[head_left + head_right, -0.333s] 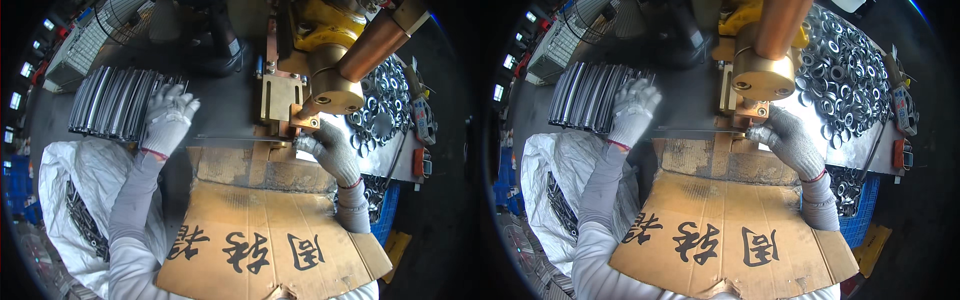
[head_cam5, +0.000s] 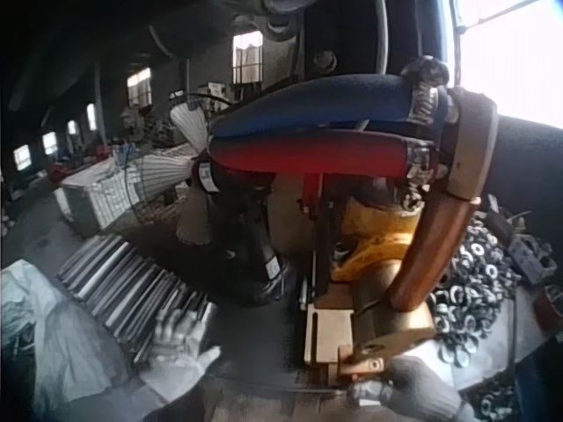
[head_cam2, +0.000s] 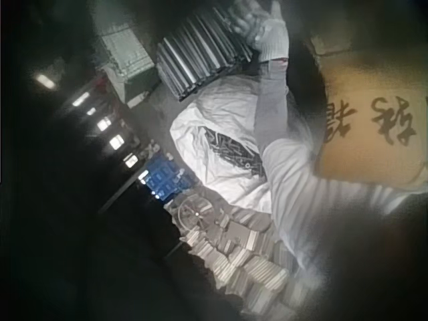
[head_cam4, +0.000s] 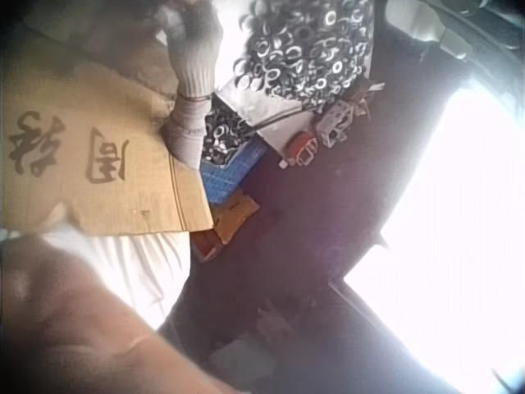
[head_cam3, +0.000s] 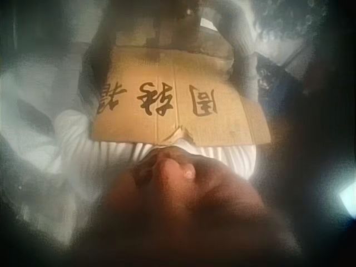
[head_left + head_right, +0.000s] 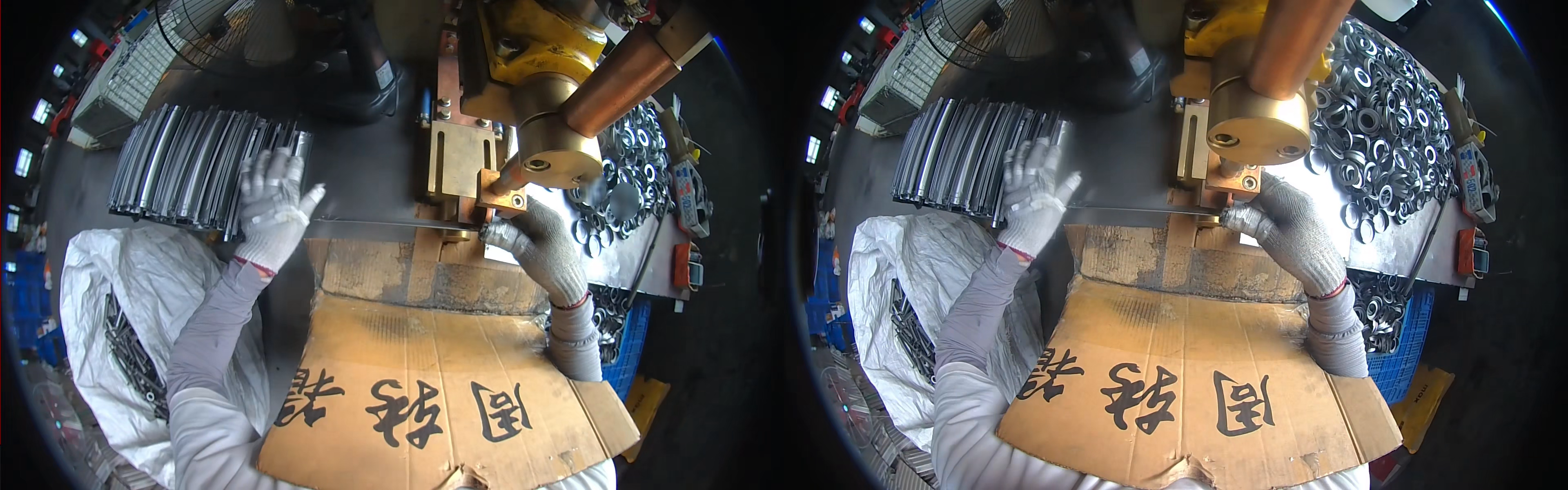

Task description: Use a spot welding machine to attach metal rings to the ends of cylindrical metal tubes.

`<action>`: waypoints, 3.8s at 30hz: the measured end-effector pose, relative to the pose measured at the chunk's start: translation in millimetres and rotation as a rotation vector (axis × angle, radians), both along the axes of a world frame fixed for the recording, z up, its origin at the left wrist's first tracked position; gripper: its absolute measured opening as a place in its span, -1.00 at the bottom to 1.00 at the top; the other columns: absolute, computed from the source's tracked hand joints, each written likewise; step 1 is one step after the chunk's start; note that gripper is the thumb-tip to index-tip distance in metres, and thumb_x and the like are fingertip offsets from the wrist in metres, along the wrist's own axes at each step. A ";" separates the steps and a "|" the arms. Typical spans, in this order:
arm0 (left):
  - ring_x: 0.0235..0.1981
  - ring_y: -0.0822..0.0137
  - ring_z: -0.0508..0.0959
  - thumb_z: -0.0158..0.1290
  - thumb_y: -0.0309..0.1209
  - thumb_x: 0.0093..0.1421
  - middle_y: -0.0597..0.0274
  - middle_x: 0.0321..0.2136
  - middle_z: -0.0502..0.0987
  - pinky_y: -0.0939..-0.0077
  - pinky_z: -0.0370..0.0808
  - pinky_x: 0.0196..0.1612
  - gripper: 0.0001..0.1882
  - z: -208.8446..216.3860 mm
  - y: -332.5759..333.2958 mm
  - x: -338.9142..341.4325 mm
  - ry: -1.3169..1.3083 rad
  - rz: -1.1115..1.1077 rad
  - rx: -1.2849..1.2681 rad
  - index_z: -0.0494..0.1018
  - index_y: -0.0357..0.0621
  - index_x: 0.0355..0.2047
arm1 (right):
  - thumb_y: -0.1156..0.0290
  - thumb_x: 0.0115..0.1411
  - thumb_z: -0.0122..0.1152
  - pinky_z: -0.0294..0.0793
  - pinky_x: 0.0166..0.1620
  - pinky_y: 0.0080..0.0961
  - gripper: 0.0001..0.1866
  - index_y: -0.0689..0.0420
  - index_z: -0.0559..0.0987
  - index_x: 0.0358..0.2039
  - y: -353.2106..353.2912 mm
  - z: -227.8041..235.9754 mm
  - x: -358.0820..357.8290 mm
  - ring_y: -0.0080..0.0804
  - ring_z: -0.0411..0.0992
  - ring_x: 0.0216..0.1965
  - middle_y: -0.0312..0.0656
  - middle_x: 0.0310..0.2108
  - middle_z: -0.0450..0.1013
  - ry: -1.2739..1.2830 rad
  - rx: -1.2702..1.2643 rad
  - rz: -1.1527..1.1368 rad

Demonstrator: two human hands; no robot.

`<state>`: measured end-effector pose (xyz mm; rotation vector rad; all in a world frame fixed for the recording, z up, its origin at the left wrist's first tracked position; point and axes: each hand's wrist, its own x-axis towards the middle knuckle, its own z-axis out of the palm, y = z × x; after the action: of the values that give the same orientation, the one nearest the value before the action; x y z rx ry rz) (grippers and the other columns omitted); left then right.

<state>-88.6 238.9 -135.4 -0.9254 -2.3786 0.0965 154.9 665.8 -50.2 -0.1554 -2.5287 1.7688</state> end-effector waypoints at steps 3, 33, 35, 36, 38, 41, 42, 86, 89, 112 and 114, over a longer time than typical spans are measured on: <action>0.71 -0.09 0.50 0.33 0.13 0.69 0.12 0.55 0.68 -0.40 0.21 0.90 -0.35 -11.0 1.6 5.5 -0.158 -0.043 -0.127 0.78 -0.15 0.45 | 0.34 0.64 0.73 0.81 0.25 -0.38 -0.37 0.29 0.75 0.58 0.1 2.8 -3.9 -0.52 0.72 0.11 -0.17 0.24 0.88 0.026 -0.011 -0.011; 0.51 -0.23 0.79 0.34 0.37 0.66 -0.20 0.44 0.82 -0.09 0.64 0.64 -0.11 131.0 146.6 15.8 -0.971 -0.503 -0.155 0.62 0.07 0.72 | 0.53 0.47 0.82 0.88 0.39 -0.31 -0.19 0.30 0.64 0.65 7.5 -29.5 -8.7 -0.39 0.79 0.28 -0.12 0.38 0.81 -0.016 -0.267 -0.025; 0.47 -0.21 0.80 0.34 0.35 0.67 -0.18 0.40 0.83 -0.11 0.66 0.60 -0.13 138.1 149.0 13.9 -1.019 -0.495 -0.184 0.64 0.06 0.70 | 0.50 0.46 0.85 0.88 0.38 -0.31 -0.18 0.31 0.64 0.64 8.3 -31.5 -8.3 -0.39 0.79 0.29 -0.11 0.35 0.82 -0.013 -0.250 -0.035; 0.43 -0.20 0.82 0.33 0.34 0.68 -0.15 0.36 0.85 -0.13 0.68 0.56 -0.15 141.3 150.0 13.1 -1.066 -0.492 -0.218 0.65 0.05 0.68 | 0.50 0.46 0.85 0.88 0.38 -0.31 -0.18 0.31 0.64 0.64 8.8 -31.9 -8.9 -0.39 0.79 0.29 -0.11 0.35 0.82 -0.015 -0.250 -0.034; 0.39 -0.18 0.83 0.33 0.35 0.68 -0.13 0.33 0.86 -0.15 0.69 0.52 -0.15 140.9 150.4 11.7 -1.049 -0.500 -0.230 0.65 0.05 0.68 | 0.49 0.46 0.85 0.88 0.36 -0.32 -0.20 0.32 0.66 0.61 9.2 -32.7 -10.8 -0.40 0.80 0.26 -0.11 0.31 0.84 0.011 -0.230 -0.029; 0.32 -0.15 0.86 0.32 0.35 0.68 -0.11 0.26 0.87 -0.15 0.71 0.45 -0.14 126.7 153.1 12.1 -0.963 -0.534 -0.216 0.64 0.01 0.67 | 0.46 0.40 0.89 0.91 0.28 -0.33 -0.30 0.35 0.76 0.46 7.4 -30.2 -10.5 -0.44 0.82 0.15 -0.15 0.20 0.87 -0.003 -0.243 -0.072; 0.29 -0.14 0.87 0.31 0.36 0.68 -0.10 0.23 0.87 -0.13 0.72 0.41 -0.13 120.2 153.5 12.9 -0.894 -0.560 -0.190 0.63 -0.01 0.67 | 0.46 0.40 0.89 0.91 0.28 -0.33 -0.30 0.35 0.76 0.46 6.2 -28.8 -11.1 -0.44 0.82 0.15 -0.15 0.20 0.87 -0.004 -0.244 -0.065; 0.60 0.02 0.68 0.70 -0.41 0.41 0.04 0.53 0.69 -0.07 0.62 0.76 0.09 98.5 124.5 63.9 -0.477 -0.486 0.427 0.42 0.05 0.85 | 0.05 0.70 0.59 0.79 0.22 -0.13 -0.52 0.27 0.86 0.24 -4.1 -49.4 7.1 -0.14 0.82 0.00 0.04 -0.04 0.84 -0.412 -0.133 0.229; 0.46 0.18 0.77 0.58 -0.18 0.64 0.11 0.48 0.73 0.13 0.76 0.60 -0.16 34.1 120.8 71.4 -1.668 -0.457 1.355 0.48 -0.13 0.76 | 0.06 0.71 0.58 0.79 0.25 -0.08 -0.51 0.24 0.86 0.30 -11.7 -36.8 -0.7 -0.07 0.84 0.06 0.13 0.03 0.85 -0.425 -0.006 0.225; 0.08 0.16 0.94 0.50 -0.42 0.64 -0.06 0.16 0.90 0.21 0.87 0.24 -0.26 90.2 131.6 51.1 -1.524 -0.041 0.620 0.52 -0.20 0.72 | 0.27 0.67 0.47 0.88 0.25 0.07 -0.46 0.01 0.74 0.58 139.7 -89.9 -6.9 0.15 0.88 0.16 0.01 0.22 0.88 0.179 0.905 -0.313; 0.24 -0.14 0.92 0.50 -0.41 0.60 -0.22 0.30 0.85 -0.02 0.81 0.42 -0.18 95.1 134.0 44.1 -0.949 -0.268 0.169 0.49 0.05 0.79 | 0.19 0.65 0.54 0.88 0.27 0.03 -0.39 0.01 0.71 0.63 134.0 -81.6 -3.8 0.13 0.89 0.16 0.01 0.23 0.88 0.109 0.775 -0.343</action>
<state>-44.5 372.9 -40.3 -1.4026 -2.9687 -0.8015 151.1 799.8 -131.8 -0.4003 -2.6833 0.5980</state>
